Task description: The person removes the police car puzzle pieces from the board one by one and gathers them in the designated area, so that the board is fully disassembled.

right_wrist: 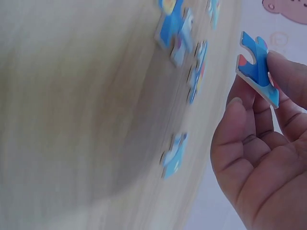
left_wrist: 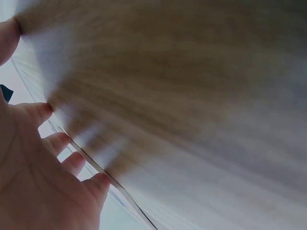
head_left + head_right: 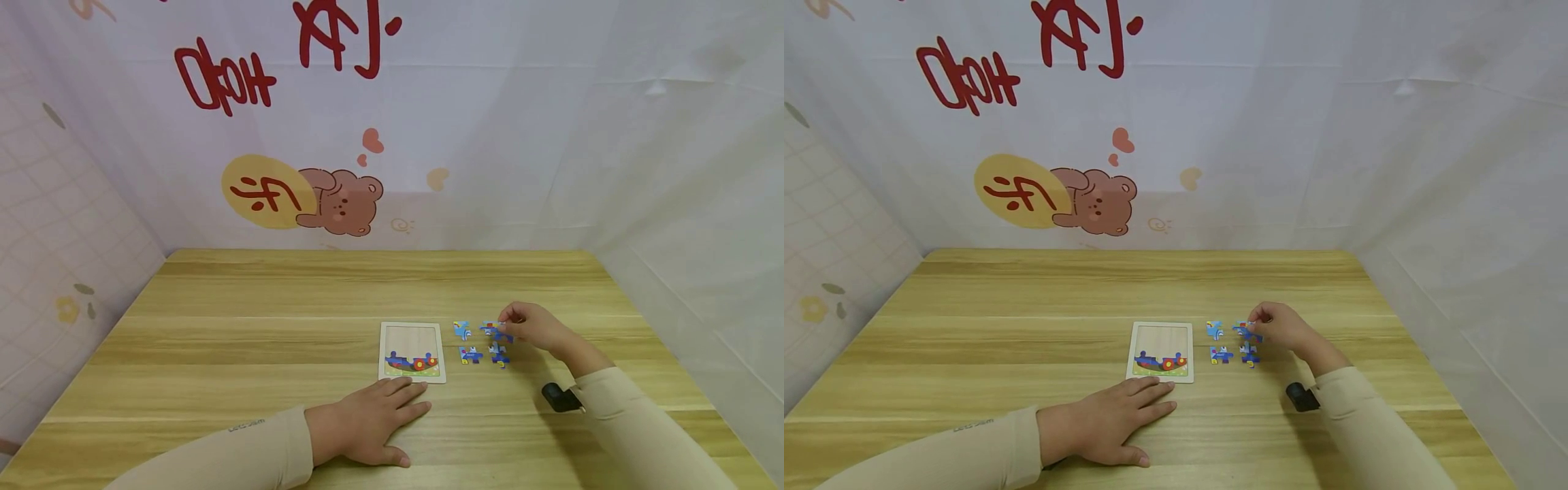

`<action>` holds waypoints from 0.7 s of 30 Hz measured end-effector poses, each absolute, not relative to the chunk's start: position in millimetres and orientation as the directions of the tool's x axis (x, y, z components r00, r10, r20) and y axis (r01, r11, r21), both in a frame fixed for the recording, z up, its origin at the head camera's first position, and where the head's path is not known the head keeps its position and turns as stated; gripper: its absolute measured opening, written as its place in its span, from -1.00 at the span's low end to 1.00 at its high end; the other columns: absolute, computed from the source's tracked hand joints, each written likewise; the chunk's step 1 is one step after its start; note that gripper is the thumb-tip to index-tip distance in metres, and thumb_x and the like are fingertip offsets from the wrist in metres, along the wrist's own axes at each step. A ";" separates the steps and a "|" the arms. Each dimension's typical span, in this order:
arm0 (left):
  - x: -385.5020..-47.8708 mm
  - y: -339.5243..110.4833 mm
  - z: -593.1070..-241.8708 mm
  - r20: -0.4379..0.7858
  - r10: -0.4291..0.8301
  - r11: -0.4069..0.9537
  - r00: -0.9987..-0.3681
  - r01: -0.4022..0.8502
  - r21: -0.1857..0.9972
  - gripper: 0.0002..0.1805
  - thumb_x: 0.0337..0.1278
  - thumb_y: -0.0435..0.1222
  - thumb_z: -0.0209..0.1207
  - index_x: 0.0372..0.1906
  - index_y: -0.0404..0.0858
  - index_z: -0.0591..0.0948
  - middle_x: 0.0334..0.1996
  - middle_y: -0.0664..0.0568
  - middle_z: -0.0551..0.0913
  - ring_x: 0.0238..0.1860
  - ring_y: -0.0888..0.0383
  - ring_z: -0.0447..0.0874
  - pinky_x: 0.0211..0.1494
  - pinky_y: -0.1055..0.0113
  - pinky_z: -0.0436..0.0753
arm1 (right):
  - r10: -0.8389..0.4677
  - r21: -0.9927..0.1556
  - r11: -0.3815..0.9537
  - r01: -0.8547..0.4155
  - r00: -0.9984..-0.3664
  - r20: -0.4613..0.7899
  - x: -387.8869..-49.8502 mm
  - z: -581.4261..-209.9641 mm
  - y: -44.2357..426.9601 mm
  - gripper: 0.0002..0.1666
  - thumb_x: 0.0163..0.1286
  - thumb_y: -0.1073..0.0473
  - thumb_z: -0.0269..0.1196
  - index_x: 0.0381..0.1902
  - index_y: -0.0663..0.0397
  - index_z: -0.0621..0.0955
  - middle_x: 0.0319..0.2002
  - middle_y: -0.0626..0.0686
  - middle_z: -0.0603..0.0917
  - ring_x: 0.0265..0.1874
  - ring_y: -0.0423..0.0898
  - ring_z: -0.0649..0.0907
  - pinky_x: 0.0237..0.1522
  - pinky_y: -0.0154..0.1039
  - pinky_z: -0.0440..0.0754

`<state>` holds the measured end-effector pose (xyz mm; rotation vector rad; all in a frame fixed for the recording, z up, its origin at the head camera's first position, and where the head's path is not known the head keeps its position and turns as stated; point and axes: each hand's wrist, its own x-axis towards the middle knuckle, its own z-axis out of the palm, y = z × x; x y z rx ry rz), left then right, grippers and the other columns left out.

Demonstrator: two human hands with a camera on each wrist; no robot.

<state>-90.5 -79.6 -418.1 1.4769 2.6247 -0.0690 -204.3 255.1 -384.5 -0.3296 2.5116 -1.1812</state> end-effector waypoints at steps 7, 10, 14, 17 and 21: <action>-90.2 -79.3 -417.6 -0.130 0.847 0.522 -0.516 0.853 0.018 -0.16 0.22 0.33 -0.09 0.49 -0.03 0.19 0.49 0.04 0.13 0.46 0.05 0.12 0.37 0.15 0.31 | -0.331 -0.763 0.644 -0.046 -0.916 -0.224 -201.5 -386.8 270.6 -0.80 0.40 0.22 0.19 -0.17 0.31 0.54 -0.36 0.03 0.51 -0.36 -0.07 0.45 -0.31 -0.18 0.49; -90.1 -79.7 -417.0 -0.127 0.849 0.519 -0.513 0.855 0.015 -0.16 0.22 0.33 -0.09 0.49 -0.03 0.20 0.49 0.04 0.14 0.46 0.04 0.12 0.37 0.16 0.31 | -0.326 -0.762 0.646 -0.034 -0.915 -0.236 -199.7 -388.0 275.6 -0.77 0.40 0.21 0.20 -0.15 0.31 0.55 -0.35 0.04 0.52 -0.38 -0.07 0.44 -0.34 -0.21 0.48; -90.4 -79.8 -416.4 -0.133 0.848 0.519 -0.512 0.855 0.019 -0.15 0.22 0.33 -0.09 0.49 -0.03 0.19 0.49 0.04 0.13 0.46 0.04 0.12 0.38 0.16 0.30 | -0.318 -0.755 0.656 -0.017 -0.913 -0.256 -197.7 -389.0 281.6 -0.73 0.40 0.18 0.21 -0.12 0.32 0.56 -0.34 0.03 0.54 -0.39 -0.09 0.44 -0.37 -0.25 0.48; -90.5 -79.7 -416.2 -0.137 0.847 0.522 -0.514 0.853 0.022 -0.15 0.22 0.33 -0.10 0.49 -0.02 0.19 0.49 0.04 0.12 0.46 0.05 0.11 0.38 0.16 0.30 | -0.314 -0.748 0.664 -0.005 -0.909 -0.274 -196.5 -389.7 286.0 -0.71 0.40 0.17 0.21 -0.11 0.34 0.56 -0.33 0.03 0.56 -0.38 -0.09 0.45 -0.35 -0.25 0.48; -90.3 -80.0 -415.8 -0.138 0.846 0.522 -0.515 0.853 0.019 -0.16 0.22 0.33 -0.10 0.50 -0.02 0.19 0.49 0.04 0.12 0.46 0.05 0.10 0.38 0.16 0.30 | -0.312 -0.742 0.670 0.013 -0.902 -0.298 -195.6 -392.4 291.6 -0.70 0.39 0.17 0.22 -0.10 0.35 0.56 -0.33 0.01 0.58 -0.35 -0.09 0.47 -0.32 -0.24 0.49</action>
